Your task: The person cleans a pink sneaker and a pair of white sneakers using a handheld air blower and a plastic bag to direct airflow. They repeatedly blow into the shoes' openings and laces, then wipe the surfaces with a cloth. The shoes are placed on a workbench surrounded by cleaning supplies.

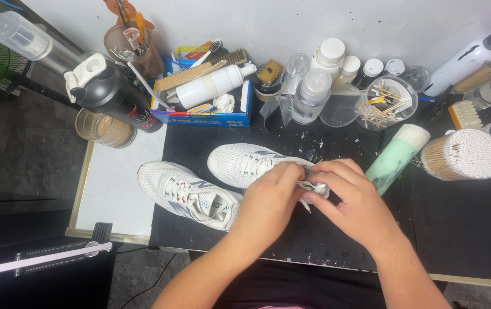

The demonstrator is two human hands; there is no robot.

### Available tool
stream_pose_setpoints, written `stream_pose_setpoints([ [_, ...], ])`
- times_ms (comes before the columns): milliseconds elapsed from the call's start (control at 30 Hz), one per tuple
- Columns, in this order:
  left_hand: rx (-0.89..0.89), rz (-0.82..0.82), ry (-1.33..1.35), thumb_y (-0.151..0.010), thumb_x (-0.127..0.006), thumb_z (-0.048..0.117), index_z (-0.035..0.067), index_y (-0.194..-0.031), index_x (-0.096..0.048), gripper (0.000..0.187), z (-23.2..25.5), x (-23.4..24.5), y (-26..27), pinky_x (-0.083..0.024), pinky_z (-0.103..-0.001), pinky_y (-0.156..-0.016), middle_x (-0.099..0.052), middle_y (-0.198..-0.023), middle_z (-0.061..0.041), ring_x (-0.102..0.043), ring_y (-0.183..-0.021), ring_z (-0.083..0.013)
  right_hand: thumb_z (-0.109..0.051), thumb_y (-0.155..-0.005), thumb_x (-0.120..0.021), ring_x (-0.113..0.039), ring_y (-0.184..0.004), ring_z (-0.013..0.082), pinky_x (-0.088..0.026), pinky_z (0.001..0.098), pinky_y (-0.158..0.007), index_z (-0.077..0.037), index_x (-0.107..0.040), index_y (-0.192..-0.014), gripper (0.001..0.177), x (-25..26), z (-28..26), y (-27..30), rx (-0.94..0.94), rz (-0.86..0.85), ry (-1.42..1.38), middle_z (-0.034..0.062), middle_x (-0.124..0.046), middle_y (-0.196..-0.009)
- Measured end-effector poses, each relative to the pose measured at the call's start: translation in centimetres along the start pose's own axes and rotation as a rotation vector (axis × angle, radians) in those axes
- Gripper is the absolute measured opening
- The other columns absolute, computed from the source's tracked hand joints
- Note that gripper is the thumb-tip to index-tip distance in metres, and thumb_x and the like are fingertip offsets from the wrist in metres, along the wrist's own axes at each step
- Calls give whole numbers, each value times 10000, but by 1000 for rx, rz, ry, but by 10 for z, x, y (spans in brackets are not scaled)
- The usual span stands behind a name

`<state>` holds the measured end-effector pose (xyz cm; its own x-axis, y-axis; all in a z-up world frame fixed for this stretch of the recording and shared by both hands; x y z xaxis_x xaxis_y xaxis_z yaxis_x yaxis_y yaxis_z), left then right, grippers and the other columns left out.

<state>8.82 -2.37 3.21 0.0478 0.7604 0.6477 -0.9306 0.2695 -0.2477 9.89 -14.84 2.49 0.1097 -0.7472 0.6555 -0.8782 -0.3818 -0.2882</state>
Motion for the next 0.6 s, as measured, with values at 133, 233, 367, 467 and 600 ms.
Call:
stream_pose_setpoints([
  [133, 11, 61, -30, -827, -761, 149, 39, -1072, -618, 304, -7, 28, 8, -533, -407, -811, -670, -1090, -121, -659, -964, -307, -114, -853, -773, -637, -1123, 281, -479, 444, -1095, -48, -729, -1003, 170, -3, -7, 3, 107, 30, 105, 48, -711, -1102],
  [233, -6, 123, -166, -837, -776, 155, 55, -1074, -662, 281, -7, 33, 7, -522, -419, -810, -694, -1026, -103, -640, -964, -321, -157, -805, -793, -614, -1151, 295, -409, 511, -1151, -59, -732, -998, 225, -18, -16, 1, 164, -53, 134, 51, -705, -1081],
  [367, -20, 116, -160, -895, -748, 127, 102, -1027, -690, 146, -7, 25, 10, -535, -395, -823, -712, -974, -56, -652, -962, -287, -208, -711, -833, -552, -1201, 365, -321, 582, -1140, -73, -745, -947, 286, -31, -23, -3, 191, -136, 223, 70, -695, -1025],
  [467, 98, 37, -18, -863, -725, 98, 61, -1105, -694, 247, -21, 16, 12, -527, -401, -760, -710, -853, -49, -656, -886, -274, -194, -698, -828, -559, -1215, 348, -320, 574, -1147, -82, -738, -940, 282, -23, -23, -5, 181, -111, 191, 51, -699, -1050],
  [600, -6, 3, -48, -853, -730, 92, 67, -1039, -682, 193, -12, 14, 11, -524, -410, -760, -706, -844, -59, -648, -872, -272, -154, -758, -803, -592, -1183, 293, -391, 517, -1162, -93, -729, -969, 232, -8, -17, -6, 147, -53, 160, 27, -686, -1091],
])
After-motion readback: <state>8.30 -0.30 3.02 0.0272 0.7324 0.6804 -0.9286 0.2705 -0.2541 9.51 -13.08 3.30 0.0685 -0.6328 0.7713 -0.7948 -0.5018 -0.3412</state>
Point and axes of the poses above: each hand's wrist, its own y-axis away from the middle knuckle, its own x-axis out of the back of the hand, z = x × y, the point moved 10 cm from there along -y, towards the middle knuckle
